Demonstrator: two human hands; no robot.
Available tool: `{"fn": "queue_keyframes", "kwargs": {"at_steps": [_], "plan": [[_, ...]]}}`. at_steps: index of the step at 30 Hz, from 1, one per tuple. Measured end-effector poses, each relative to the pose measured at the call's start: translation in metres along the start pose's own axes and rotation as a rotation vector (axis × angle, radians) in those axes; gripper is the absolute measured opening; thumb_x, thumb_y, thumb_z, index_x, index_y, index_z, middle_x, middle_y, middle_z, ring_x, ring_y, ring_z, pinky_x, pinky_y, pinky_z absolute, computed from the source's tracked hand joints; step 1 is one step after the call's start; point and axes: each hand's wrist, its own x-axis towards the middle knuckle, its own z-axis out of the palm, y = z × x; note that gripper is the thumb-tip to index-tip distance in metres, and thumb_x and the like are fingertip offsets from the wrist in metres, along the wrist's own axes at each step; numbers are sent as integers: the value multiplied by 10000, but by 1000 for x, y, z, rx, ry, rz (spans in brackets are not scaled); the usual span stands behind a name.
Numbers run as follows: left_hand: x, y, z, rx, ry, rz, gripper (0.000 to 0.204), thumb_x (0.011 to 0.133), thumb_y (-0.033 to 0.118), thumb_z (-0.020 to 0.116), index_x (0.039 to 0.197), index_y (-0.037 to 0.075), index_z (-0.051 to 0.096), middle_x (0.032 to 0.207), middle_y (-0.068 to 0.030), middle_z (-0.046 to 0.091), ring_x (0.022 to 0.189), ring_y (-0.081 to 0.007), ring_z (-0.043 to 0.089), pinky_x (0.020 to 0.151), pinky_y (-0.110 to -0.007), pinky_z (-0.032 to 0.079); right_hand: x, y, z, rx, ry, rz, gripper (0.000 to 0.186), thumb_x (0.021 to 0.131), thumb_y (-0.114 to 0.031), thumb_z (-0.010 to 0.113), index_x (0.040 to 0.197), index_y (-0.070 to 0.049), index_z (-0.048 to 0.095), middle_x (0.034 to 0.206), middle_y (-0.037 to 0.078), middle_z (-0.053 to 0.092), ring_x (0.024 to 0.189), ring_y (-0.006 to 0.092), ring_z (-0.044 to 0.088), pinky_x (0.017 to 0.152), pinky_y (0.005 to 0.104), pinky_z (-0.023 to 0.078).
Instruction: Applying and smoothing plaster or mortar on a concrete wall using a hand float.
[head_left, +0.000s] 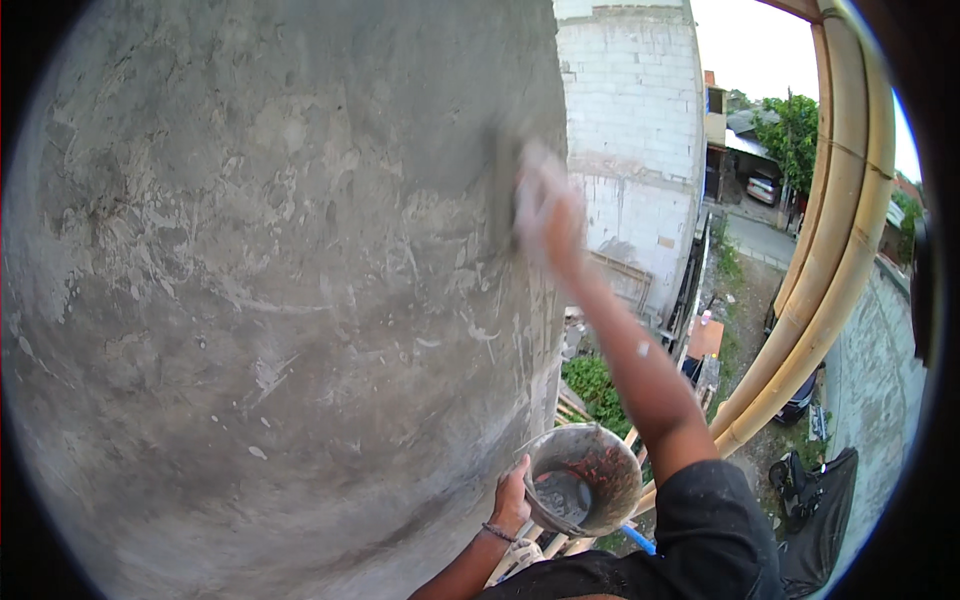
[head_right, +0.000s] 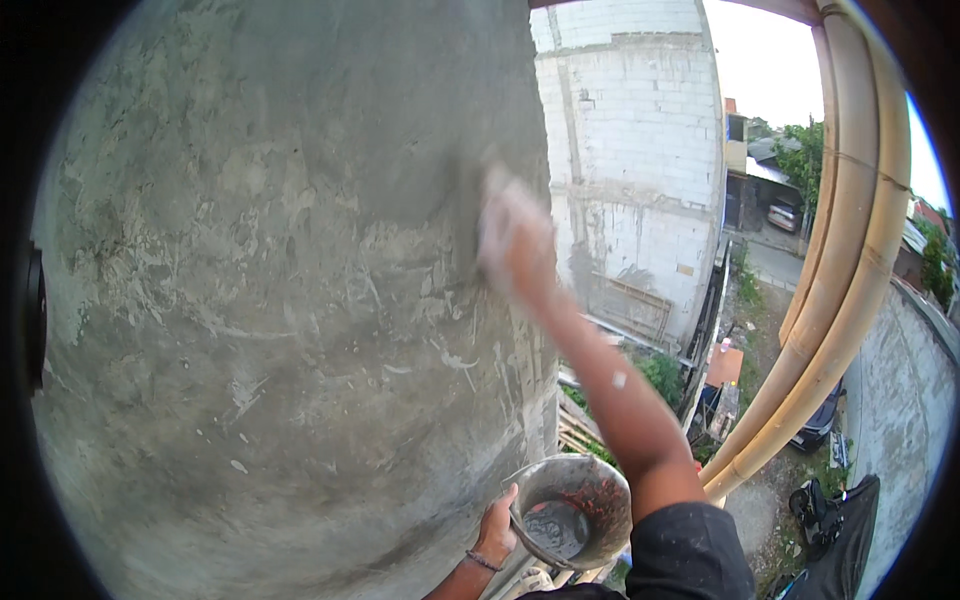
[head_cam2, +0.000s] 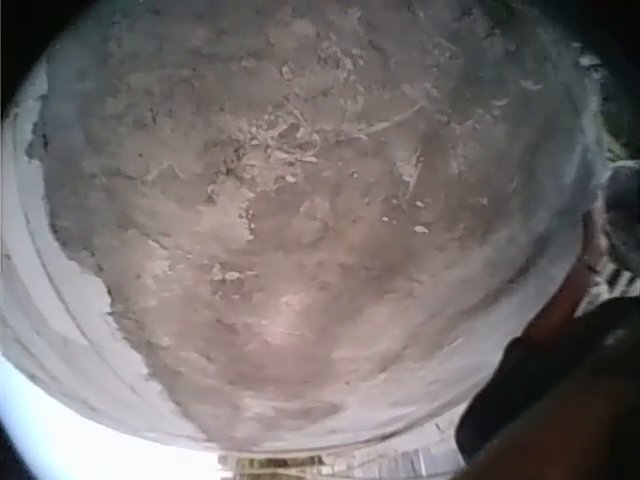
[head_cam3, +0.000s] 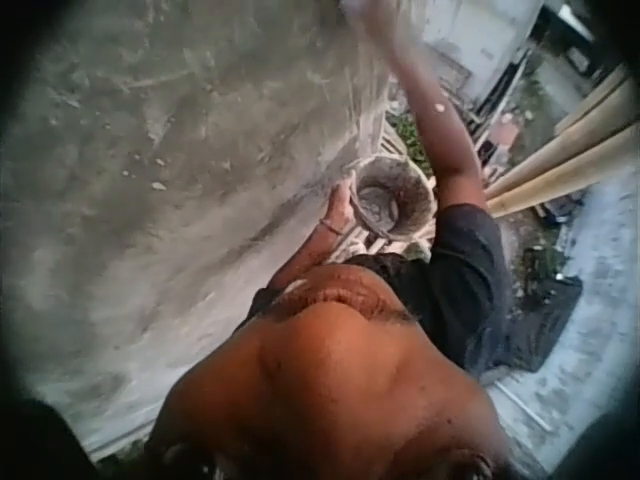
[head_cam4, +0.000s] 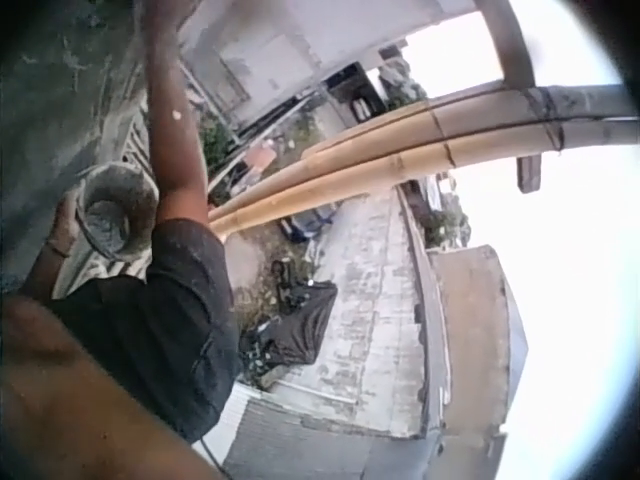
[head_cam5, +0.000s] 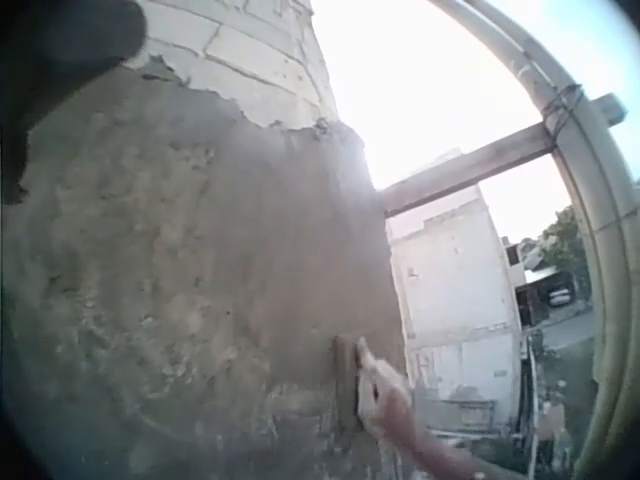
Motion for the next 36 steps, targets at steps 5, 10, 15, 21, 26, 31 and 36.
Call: {"fn": "queue_keyframes", "kwargs": {"at_steps": [5,10,15,21,26,31,36], "plan": [[15,-8,-10,10,-36,50,383,966,259,629,1220,-25,590,1193,-146,641,1067,-258,629,953,-397,500,-13,-23,-6,-62,-111,-328,432,871,-14,604,1303,1,609,870,147,688,645,236,643,587,387,537],[10,-6,2,-38,0,13,376,963,252,633,1215,-24,591,1176,-143,643,1051,-261,628,963,-398,493,141,3,-17,-100,6,276,355,989,-170,456,1246,-22,651,1065,264,688,993,359,694,870,420,533],[15,-7,0,-18,-17,47,377,957,254,637,1203,-28,595,1159,-146,646,1060,-255,625,963,-395,491,141,26,-20,-170,33,33,401,989,-169,424,1309,-1,597,957,320,678,848,371,712,734,444,540],[33,-13,-5,-24,-90,0,369,959,257,634,1182,-36,612,1173,-154,653,1064,-254,629,967,-385,485,65,21,-37,-227,-106,-176,440,948,-59,460,1378,-14,544,1079,255,697,701,283,697,642,405,542],[23,-20,13,60,-52,64,370,971,256,619,1178,-50,613,1171,-166,664,1068,-270,636,976,-391,491,141,32,-47,-303,-36,-12,410,949,-87,481,1343,-25,580,1123,249,686,670,271,690,660,393,553],[28,-15,-6,-33,-89,-59,437,954,271,646,1270,-20,565,1235,-143,620,1103,-265,615,990,-410,487,53,17,-40,-155,-145,-71,379,967,-148,464,1294,-30,615,971,308,665,883,381,711,775,398,540],[26,-16,3,-10,-65,-48,430,955,252,643,1271,-27,560,1238,-149,618,1111,-271,615,982,-417,498,115,37,-41,-316,-69,-9,409,983,-198,456,1341,-50,588,927,261,711,693,289,693,725,394,551]]}}
